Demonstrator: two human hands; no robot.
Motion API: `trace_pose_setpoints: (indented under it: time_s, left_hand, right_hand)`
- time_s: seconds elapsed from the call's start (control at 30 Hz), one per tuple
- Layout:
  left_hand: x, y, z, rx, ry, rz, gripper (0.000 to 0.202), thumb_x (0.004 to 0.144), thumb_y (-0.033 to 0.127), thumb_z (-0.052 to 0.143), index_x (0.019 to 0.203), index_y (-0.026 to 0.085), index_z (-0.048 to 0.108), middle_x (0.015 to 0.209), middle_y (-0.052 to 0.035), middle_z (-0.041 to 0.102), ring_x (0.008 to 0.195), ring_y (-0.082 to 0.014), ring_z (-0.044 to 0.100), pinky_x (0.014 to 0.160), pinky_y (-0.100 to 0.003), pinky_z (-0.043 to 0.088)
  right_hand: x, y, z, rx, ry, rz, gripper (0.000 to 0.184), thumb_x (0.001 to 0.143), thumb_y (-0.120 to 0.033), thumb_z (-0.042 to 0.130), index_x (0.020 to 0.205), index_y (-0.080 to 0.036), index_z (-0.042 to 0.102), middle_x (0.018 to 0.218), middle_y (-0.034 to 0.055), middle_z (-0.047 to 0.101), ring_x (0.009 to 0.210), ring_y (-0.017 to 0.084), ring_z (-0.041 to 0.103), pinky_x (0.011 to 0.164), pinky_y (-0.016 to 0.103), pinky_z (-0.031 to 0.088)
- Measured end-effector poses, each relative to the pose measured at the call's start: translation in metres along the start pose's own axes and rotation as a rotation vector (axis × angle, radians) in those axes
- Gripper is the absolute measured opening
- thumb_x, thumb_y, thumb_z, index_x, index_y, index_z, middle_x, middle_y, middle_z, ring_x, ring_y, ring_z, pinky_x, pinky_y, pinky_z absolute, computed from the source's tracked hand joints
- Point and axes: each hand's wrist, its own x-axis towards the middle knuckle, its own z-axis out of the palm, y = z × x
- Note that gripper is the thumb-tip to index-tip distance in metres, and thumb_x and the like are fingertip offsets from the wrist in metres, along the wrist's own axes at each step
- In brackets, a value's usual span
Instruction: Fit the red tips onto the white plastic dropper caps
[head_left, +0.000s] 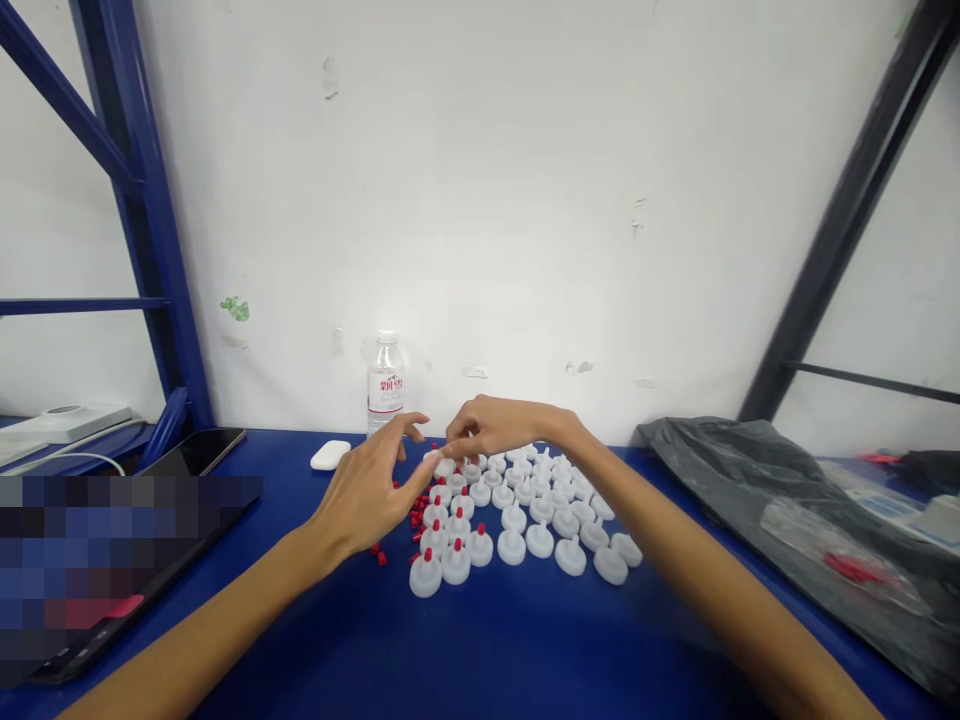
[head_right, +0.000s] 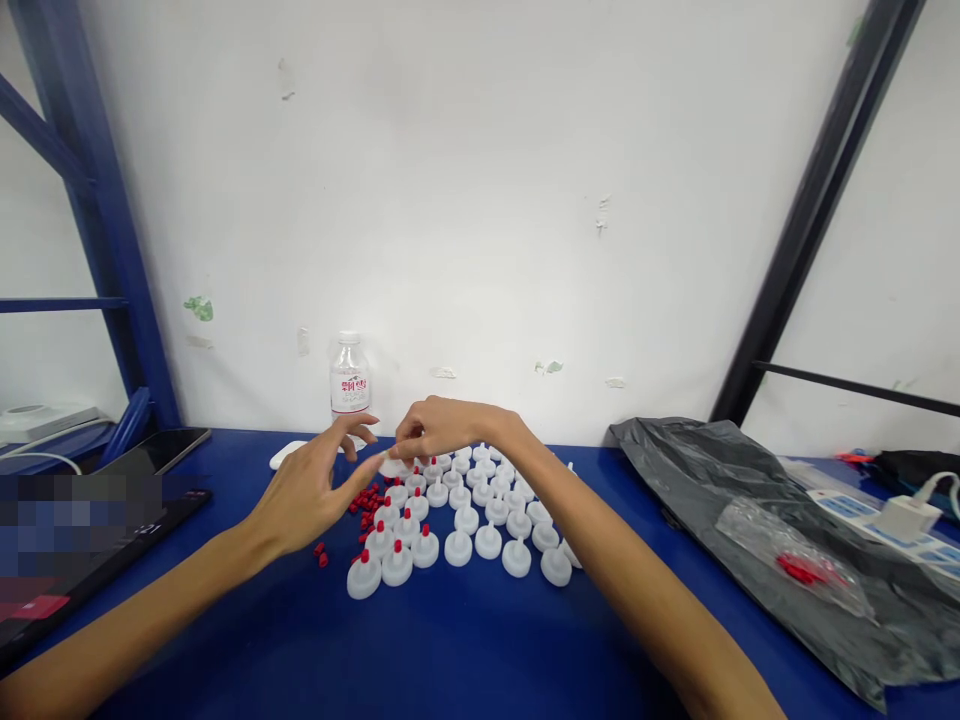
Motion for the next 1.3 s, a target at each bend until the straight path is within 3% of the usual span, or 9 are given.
trace_pose_setpoints:
  time_s: [0.17, 0.3, 0.47, 0.67, 0.87, 0.97, 1.1, 1.2, 1.3]
  left_hand:
    - [0.001, 0.001, -0.005, -0.033, 0.041, -0.026, 0.027, 0.100, 0.041, 0.038, 0.119, 0.026, 0.051, 0.096, 0.0000, 0.066, 0.066, -0.0171, 0.058, 0.066, -0.030, 0.039]
    - [0.000, 0.000, -0.005, -0.019, 0.020, -0.025, 0.025, 0.100, 0.039, 0.039, 0.115, 0.026, 0.053, 0.090, 0.0009, 0.065, 0.062, -0.0165, 0.056, 0.066, -0.030, 0.039]
    - [0.000, 0.001, -0.003, -0.007, -0.002, -0.008, 0.024, 0.099, 0.038, 0.038, 0.112, 0.025, 0.054, 0.085, 0.0006, 0.065, 0.062, -0.0180, 0.056, 0.067, -0.031, 0.038]
    - [0.001, 0.002, -0.003, 0.008, -0.016, -0.004, 0.023, 0.099, 0.037, 0.038, 0.110, 0.025, 0.054, 0.087, -0.0005, 0.066, 0.063, -0.0188, 0.058, 0.066, -0.031, 0.038]
    - [0.000, 0.001, -0.003, -0.004, -0.023, 0.009, 0.024, 0.099, 0.037, 0.038, 0.108, 0.025, 0.056, 0.088, -0.0018, 0.067, 0.075, -0.0227, 0.062, 0.070, -0.032, 0.040]
    - [0.000, 0.001, -0.002, -0.006, -0.025, 0.023, 0.023, 0.099, 0.037, 0.038, 0.108, 0.025, 0.056, 0.093, -0.0024, 0.068, 0.080, -0.0232, 0.063, 0.073, -0.032, 0.040]
    - [0.000, 0.001, -0.002, -0.003, -0.030, 0.028, 0.023, 0.099, 0.037, 0.039, 0.107, 0.024, 0.056, 0.093, -0.0013, 0.069, 0.070, -0.0203, 0.061, 0.070, -0.032, 0.040]
    - [0.000, 0.000, -0.002, -0.013, -0.024, 0.050, 0.023, 0.099, 0.035, 0.038, 0.105, 0.024, 0.057, 0.092, -0.0011, 0.070, 0.065, -0.0186, 0.059, 0.069, -0.031, 0.040]
    - [-0.002, 0.002, -0.003, -0.031, -0.018, 0.127, 0.023, 0.098, 0.032, 0.039, 0.099, 0.023, 0.060, 0.091, -0.0025, 0.070, 0.068, -0.0189, 0.060, 0.067, -0.030, 0.041]
  right_hand:
    - [-0.012, -0.006, -0.007, -0.108, -0.263, 0.396, 0.035, 0.086, -0.049, 0.062, 0.076, -0.019, 0.076, 0.059, -0.0013, 0.051, 0.056, 0.012, 0.045, 0.056, 0.029, 0.036]
    - [-0.002, -0.004, 0.004, -0.110, -0.402, 0.514, 0.026, 0.075, -0.044, 0.074, 0.066, -0.019, 0.075, 0.064, 0.0002, 0.053, 0.060, 0.015, 0.050, 0.058, 0.031, 0.041]
    - [0.013, 0.005, 0.016, -0.096, -0.492, 0.532, 0.023, 0.070, -0.041, 0.078, 0.064, -0.019, 0.076, 0.070, 0.0027, 0.059, 0.070, 0.019, 0.056, 0.062, 0.032, 0.044]
    - [0.013, 0.008, 0.016, -0.089, -0.502, 0.530, 0.024, 0.075, -0.039, 0.075, 0.062, -0.019, 0.076, 0.064, 0.0012, 0.058, 0.062, 0.015, 0.051, 0.063, 0.033, 0.043]
    - [0.001, 0.002, 0.005, -0.085, -0.434, 0.488, 0.047, 0.082, -0.062, 0.063, 0.067, -0.019, 0.078, 0.058, -0.0010, 0.047, 0.052, 0.011, 0.040, 0.056, 0.031, 0.038]
    - [0.003, 0.000, 0.008, -0.043, -0.511, 0.392, 0.051, 0.073, -0.071, 0.068, 0.070, -0.021, 0.079, 0.057, -0.0027, 0.043, 0.051, 0.010, 0.038, 0.053, 0.029, 0.036]
    - [0.017, 0.002, 0.021, 0.041, -0.606, 0.328, 0.041, 0.060, -0.062, 0.082, 0.068, -0.022, 0.078, 0.059, -0.0034, 0.048, 0.053, 0.010, 0.042, 0.052, 0.027, 0.036]
    - [0.018, 0.003, 0.023, 0.056, -0.610, 0.300, 0.032, 0.070, -0.053, 0.077, 0.068, -0.021, 0.075, 0.058, -0.0039, 0.047, 0.053, 0.010, 0.041, 0.052, 0.026, 0.035]
    - [0.007, 0.000, 0.012, 0.024, -0.525, 0.294, 0.030, 0.083, -0.046, 0.065, 0.073, -0.018, 0.072, 0.061, -0.0027, 0.050, 0.056, 0.011, 0.041, 0.054, 0.027, 0.035]
